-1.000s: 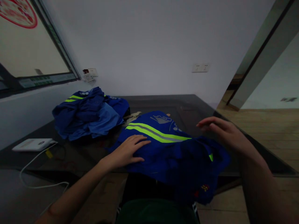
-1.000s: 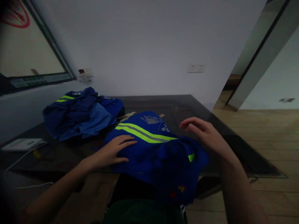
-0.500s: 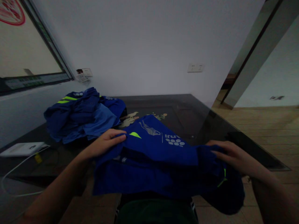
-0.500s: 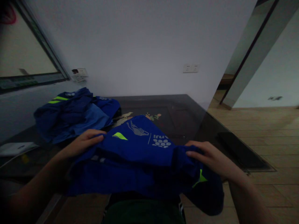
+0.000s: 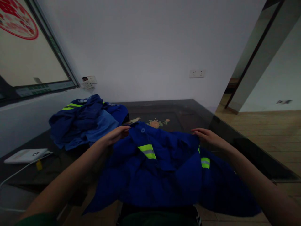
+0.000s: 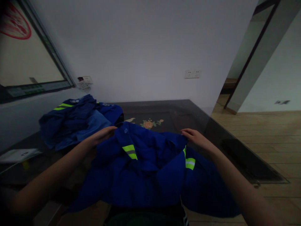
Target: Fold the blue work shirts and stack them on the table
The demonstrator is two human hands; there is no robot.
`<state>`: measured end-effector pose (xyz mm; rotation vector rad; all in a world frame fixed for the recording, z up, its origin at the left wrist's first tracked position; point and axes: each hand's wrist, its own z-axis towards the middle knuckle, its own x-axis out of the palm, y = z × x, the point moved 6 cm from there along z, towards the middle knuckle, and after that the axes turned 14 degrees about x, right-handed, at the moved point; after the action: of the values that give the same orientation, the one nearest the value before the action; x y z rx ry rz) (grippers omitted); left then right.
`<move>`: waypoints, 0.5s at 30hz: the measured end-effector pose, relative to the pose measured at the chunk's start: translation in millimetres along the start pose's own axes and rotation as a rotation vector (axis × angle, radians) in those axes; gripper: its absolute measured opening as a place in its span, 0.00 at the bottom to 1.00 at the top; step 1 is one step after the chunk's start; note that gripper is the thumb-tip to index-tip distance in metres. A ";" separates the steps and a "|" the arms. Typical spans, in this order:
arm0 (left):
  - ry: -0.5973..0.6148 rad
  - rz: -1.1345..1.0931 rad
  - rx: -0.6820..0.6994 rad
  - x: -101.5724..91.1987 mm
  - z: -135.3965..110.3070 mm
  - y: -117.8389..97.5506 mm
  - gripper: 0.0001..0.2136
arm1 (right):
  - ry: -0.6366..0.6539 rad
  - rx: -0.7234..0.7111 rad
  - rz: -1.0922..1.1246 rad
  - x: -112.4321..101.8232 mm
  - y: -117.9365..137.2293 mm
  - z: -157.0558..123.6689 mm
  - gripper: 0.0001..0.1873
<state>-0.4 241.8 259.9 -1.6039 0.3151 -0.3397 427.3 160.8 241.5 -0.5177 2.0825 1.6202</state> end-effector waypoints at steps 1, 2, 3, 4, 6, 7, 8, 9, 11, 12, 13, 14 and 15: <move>0.058 0.025 0.033 -1.7 -7.8 -1.1 0.11 | -0.019 0.016 0.052 -5.2 -5.8 -6.2 0.29; 0.116 0.053 0.085 -1.5 -16.1 -6.3 0.12 | -0.035 0.034 0.113 -10.0 -10.0 -13.1 0.29; 0.167 0.091 0.140 0.2 -24.3 -14.0 0.13 | -0.040 0.054 0.179 -13.7 -13.0 -20.0 0.28; 0.203 0.148 0.189 2.8 -31.7 -22.8 0.14 | -0.037 0.073 0.246 -15.8 -15.3 -26.5 0.27; 0.260 0.319 0.252 11.6 -43.1 -38.5 0.16 | 0.001 0.102 0.358 -13.6 -19.1 -37.4 0.28; 0.285 0.419 0.277 17.5 -46.5 -44.5 0.17 | 0.034 0.109 0.391 -9.2 -21.0 -41.3 0.29; 0.311 0.510 0.305 24.4 -48.5 -48.9 0.18 | 0.070 0.112 0.403 -3.1 -22.8 -44.1 0.30; 0.338 0.583 0.334 32.1 -49.1 -51.4 0.19 | 0.104 0.108 0.395 4.2 -24.4 -45.7 0.31; 0.379 0.672 0.379 46.8 -46.4 -51.7 0.20 | 0.155 0.098 0.335 19.9 -25.5 -46.0 0.29; 0.380 0.701 0.401 52.9 -43.7 -51.1 0.20 | 0.174 0.098 0.292 27.7 -24.6 -45.1 0.27; 0.368 0.734 0.431 58.1 -40.8 -51.5 0.19 | 0.192 0.101 0.248 35.0 -22.2 -44.2 0.25; 0.337 0.777 0.479 62.3 -38.5 -54.0 0.18 | 0.209 0.108 0.211 41.5 -18.4 -43.7 0.24; 0.294 0.828 0.543 66.0 -37.4 -59.0 0.16 | 0.226 0.113 0.187 46.9 -12.7 -44.1 0.23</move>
<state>44.8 184.6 322.5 -0.7877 0.9810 -0.0031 390.1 114.0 214.3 -0.5003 2.4384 1.5946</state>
